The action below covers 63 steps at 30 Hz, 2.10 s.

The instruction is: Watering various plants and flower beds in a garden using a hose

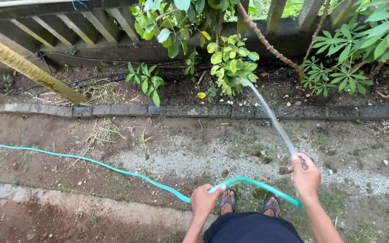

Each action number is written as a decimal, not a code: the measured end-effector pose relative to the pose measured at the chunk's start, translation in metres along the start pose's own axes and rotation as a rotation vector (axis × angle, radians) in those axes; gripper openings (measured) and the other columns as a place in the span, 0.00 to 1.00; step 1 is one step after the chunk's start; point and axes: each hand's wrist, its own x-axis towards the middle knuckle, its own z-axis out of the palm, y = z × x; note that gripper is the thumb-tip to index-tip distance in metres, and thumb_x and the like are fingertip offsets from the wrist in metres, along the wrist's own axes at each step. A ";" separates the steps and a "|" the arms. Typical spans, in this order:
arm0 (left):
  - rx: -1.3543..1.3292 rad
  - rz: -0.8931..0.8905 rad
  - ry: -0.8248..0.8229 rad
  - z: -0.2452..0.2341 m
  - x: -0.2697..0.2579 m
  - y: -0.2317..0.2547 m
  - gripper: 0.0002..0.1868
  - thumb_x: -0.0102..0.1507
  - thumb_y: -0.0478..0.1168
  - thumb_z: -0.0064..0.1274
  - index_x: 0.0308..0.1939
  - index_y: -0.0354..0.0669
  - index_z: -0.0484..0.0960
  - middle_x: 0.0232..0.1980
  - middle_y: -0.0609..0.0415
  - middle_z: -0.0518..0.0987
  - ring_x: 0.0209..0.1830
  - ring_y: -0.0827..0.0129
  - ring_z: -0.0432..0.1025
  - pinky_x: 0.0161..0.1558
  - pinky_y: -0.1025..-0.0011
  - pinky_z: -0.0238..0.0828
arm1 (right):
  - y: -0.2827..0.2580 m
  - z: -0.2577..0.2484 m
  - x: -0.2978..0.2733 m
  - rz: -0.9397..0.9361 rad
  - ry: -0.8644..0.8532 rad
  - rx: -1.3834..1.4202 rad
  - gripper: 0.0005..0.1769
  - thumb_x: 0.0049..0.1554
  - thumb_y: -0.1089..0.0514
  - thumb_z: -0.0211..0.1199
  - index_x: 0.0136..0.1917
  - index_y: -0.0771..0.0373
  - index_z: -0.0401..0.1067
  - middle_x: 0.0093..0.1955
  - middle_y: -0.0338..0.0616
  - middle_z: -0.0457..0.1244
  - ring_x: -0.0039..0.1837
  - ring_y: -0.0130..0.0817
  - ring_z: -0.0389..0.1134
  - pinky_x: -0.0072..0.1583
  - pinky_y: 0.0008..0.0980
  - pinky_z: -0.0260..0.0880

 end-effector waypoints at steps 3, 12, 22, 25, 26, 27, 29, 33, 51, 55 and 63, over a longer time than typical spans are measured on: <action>-0.008 -0.016 -0.015 0.001 -0.002 0.003 0.31 0.57 0.71 0.60 0.19 0.57 0.67 0.18 0.64 0.70 0.23 0.71 0.63 0.30 0.69 0.56 | -0.010 -0.002 -0.003 0.021 -0.004 -0.066 0.09 0.67 0.58 0.59 0.59 0.55 0.76 0.32 0.43 0.63 0.25 0.27 0.56 0.25 0.24 0.51; -0.056 -0.051 0.049 0.018 -0.003 -0.004 0.28 0.59 0.68 0.63 0.19 0.58 0.70 0.18 0.69 0.71 0.21 0.78 0.61 0.29 0.74 0.55 | -0.019 -0.009 -0.001 0.155 -0.123 -0.073 0.14 0.68 0.61 0.57 0.65 0.55 0.75 0.34 0.50 0.64 0.26 0.29 0.54 0.26 0.22 0.49; -0.010 -0.059 0.029 0.028 -0.012 0.007 0.28 0.59 0.67 0.62 0.18 0.57 0.68 0.17 0.67 0.69 0.21 0.75 0.60 0.30 0.71 0.55 | 0.012 -0.024 0.024 0.118 -0.051 0.037 0.10 0.67 0.59 0.58 0.60 0.57 0.75 0.33 0.45 0.62 0.25 0.26 0.53 0.24 0.22 0.47; 0.016 -0.073 0.022 0.022 -0.016 0.016 0.29 0.58 0.69 0.60 0.19 0.56 0.69 0.18 0.65 0.72 0.23 0.72 0.63 0.31 0.69 0.56 | 0.014 -0.027 0.023 0.093 -0.030 0.089 0.10 0.66 0.58 0.59 0.59 0.58 0.76 0.32 0.46 0.61 0.24 0.27 0.52 0.24 0.23 0.46; 0.015 -0.088 0.020 0.020 -0.017 0.021 0.28 0.58 0.69 0.59 0.19 0.56 0.72 0.19 0.64 0.73 0.24 0.70 0.66 0.32 0.68 0.57 | 0.008 -0.028 0.019 0.099 -0.032 0.090 0.11 0.66 0.59 0.59 0.61 0.58 0.76 0.33 0.46 0.61 0.25 0.27 0.52 0.25 0.23 0.46; 0.020 -0.081 0.014 0.022 -0.016 0.021 0.28 0.58 0.69 0.59 0.19 0.56 0.72 0.19 0.64 0.73 0.24 0.70 0.66 0.32 0.68 0.57 | 0.004 -0.030 0.016 0.101 -0.023 0.093 0.11 0.66 0.59 0.59 0.61 0.58 0.76 0.33 0.46 0.61 0.25 0.27 0.52 0.25 0.23 0.46; 0.037 -0.097 0.026 0.025 -0.014 0.018 0.27 0.57 0.71 0.59 0.19 0.57 0.74 0.19 0.65 0.75 0.23 0.73 0.67 0.31 0.69 0.59 | -0.003 -0.034 0.010 0.131 -0.017 0.075 0.20 0.66 0.59 0.54 0.71 0.58 0.72 0.33 0.46 0.64 0.27 0.26 0.54 0.26 0.23 0.49; 0.038 -0.093 0.022 0.025 -0.017 0.022 0.27 0.56 0.70 0.60 0.19 0.57 0.74 0.20 0.64 0.75 0.25 0.71 0.67 0.34 0.68 0.58 | 0.005 -0.040 0.012 0.140 -0.081 0.076 0.18 0.67 0.61 0.54 0.68 0.58 0.74 0.34 0.48 0.64 0.25 0.26 0.54 0.25 0.21 0.48; 0.074 -0.058 -0.016 0.026 -0.013 0.025 0.28 0.57 0.70 0.58 0.19 0.55 0.75 0.20 0.63 0.76 0.24 0.71 0.68 0.33 0.69 0.60 | 0.072 -0.104 0.056 0.068 0.221 0.177 0.14 0.68 0.59 0.48 0.61 0.54 0.74 0.33 0.44 0.61 0.25 0.26 0.55 0.24 0.23 0.49; 0.134 -0.085 -0.046 0.027 -0.006 0.025 0.29 0.58 0.72 0.57 0.19 0.56 0.72 0.19 0.64 0.74 0.23 0.73 0.67 0.33 0.70 0.58 | 0.077 -0.133 0.061 0.138 0.316 0.264 0.15 0.70 0.59 0.52 0.68 0.58 0.68 0.35 0.45 0.60 0.27 0.23 0.54 0.25 0.21 0.48; 0.225 0.001 -0.071 0.049 0.019 0.020 0.32 0.55 0.75 0.57 0.19 0.54 0.71 0.21 0.58 0.74 0.27 0.64 0.69 0.36 0.67 0.62 | 0.109 -0.154 0.061 0.065 0.404 0.344 0.10 0.70 0.58 0.50 0.61 0.56 0.71 0.34 0.45 0.60 0.26 0.23 0.53 0.24 0.21 0.47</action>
